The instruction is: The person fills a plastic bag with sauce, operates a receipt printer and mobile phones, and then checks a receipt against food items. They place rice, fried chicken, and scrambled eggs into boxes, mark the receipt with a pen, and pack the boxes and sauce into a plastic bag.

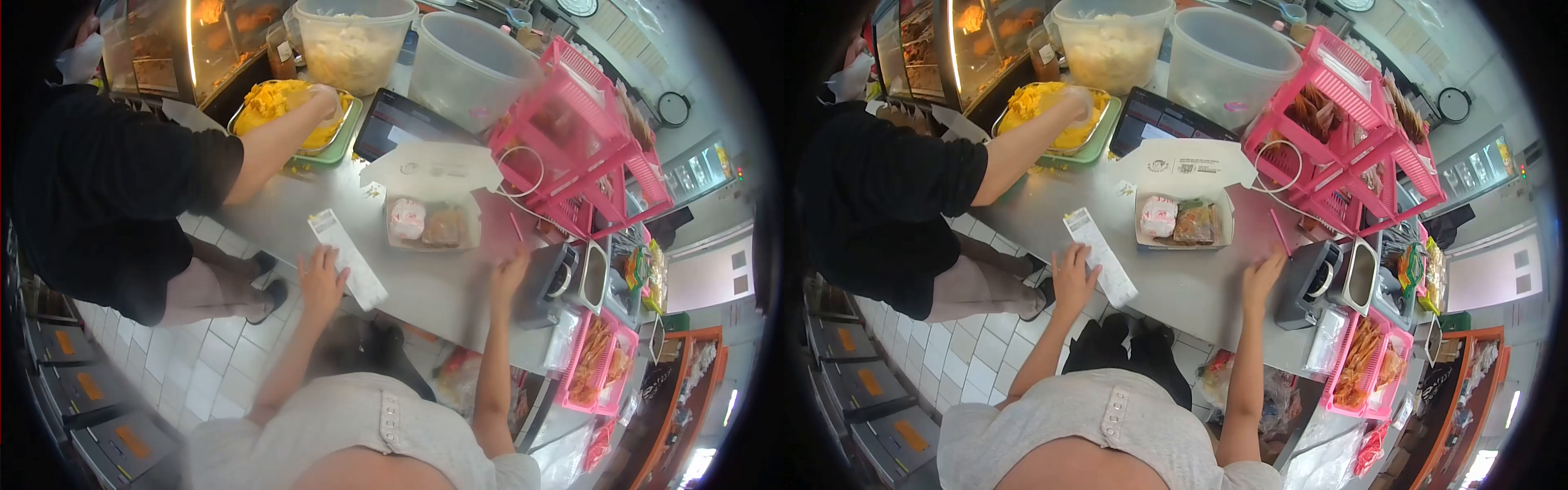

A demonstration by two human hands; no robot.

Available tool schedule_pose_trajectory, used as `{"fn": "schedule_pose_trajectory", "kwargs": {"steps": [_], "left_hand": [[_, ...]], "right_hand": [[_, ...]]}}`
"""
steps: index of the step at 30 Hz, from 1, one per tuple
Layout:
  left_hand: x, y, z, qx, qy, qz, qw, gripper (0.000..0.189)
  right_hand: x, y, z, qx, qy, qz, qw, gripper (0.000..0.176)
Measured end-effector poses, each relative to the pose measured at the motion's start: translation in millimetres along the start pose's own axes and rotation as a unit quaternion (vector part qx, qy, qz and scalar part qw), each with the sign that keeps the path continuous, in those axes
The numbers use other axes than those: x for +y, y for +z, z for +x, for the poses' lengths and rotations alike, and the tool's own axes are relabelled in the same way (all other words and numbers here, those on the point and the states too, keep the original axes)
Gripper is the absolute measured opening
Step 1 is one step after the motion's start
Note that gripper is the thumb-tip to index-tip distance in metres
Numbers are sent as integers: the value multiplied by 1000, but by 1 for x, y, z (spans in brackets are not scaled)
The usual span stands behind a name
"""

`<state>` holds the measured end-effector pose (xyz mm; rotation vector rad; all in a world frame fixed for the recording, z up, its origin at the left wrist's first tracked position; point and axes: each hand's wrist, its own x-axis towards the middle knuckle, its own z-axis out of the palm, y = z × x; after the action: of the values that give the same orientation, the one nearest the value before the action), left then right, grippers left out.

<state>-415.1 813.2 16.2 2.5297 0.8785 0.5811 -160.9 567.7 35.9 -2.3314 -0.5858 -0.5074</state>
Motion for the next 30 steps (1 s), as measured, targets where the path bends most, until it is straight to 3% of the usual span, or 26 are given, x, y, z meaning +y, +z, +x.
{"fn": "schedule_pose_trajectory", "kwargs": {"steps": [2,4,5,6,8,10,12,13,14,15,16,18,20,22,24,27,29,30], "left_hand": [[2,-1,5,-11,-3,11,1000,51],[-4,-7,7,-2,-28,31,999,59],[-2,-8,8,-18,-9,29,999,68],[0,-10,9,-36,9,25,999,78],[2,-17,10,-41,-11,46,998,86],[4,-19,4,-62,-14,65,996,94],[6,-16,4,-60,4,81,995,105],[5,-15,3,-60,1,83,995,105],[6,-13,2,-57,-5,81,995,109],[5,-13,3,-52,-8,80,995,112],[5,-13,5,-53,-8,82,995,112],[6,-13,3,-51,-6,80,995,116],[5,-12,3,-49,-6,76,996,116],[4,-12,5,-45,-7,73,996,116],[5,-13,3,-47,-16,66,997,115],[4,-12,3,-38,-12,41,998,117],[4,-12,3,-33,-12,36,999,118],[3,-12,2,-28,-8,29,999,118]], "right_hand": [[23,6,23,43,-7,-171,984,36],[88,29,45,-101,-32,-295,950,30],[94,33,53,-106,-20,-323,940,23],[84,29,60,-108,28,-316,942,22],[71,18,64,-135,-28,-370,919,18],[59,10,49,-184,59,-341,920,22],[34,-9,22,-110,113,-319,935,20],[19,-21,7,-101,152,-114,977,17],[4,-30,-9,-88,186,93,974,14],[-15,-29,-24,-91,222,277,930,14],[-35,-25,-40,-90,251,452,851,14],[-73,-15,-66,-226,267,489,799,11],[-142,-3,-77,-273,321,490,763,8],[-187,22,-82,-238,309,549,739,16],[-179,72,-85,-307,140,544,768,29],[-189,105,-76,-333,151,525,769,33],[-193,118,-69,-246,9,467,849,35],[-194,124,-67,-249,12,466,849,35]]}}
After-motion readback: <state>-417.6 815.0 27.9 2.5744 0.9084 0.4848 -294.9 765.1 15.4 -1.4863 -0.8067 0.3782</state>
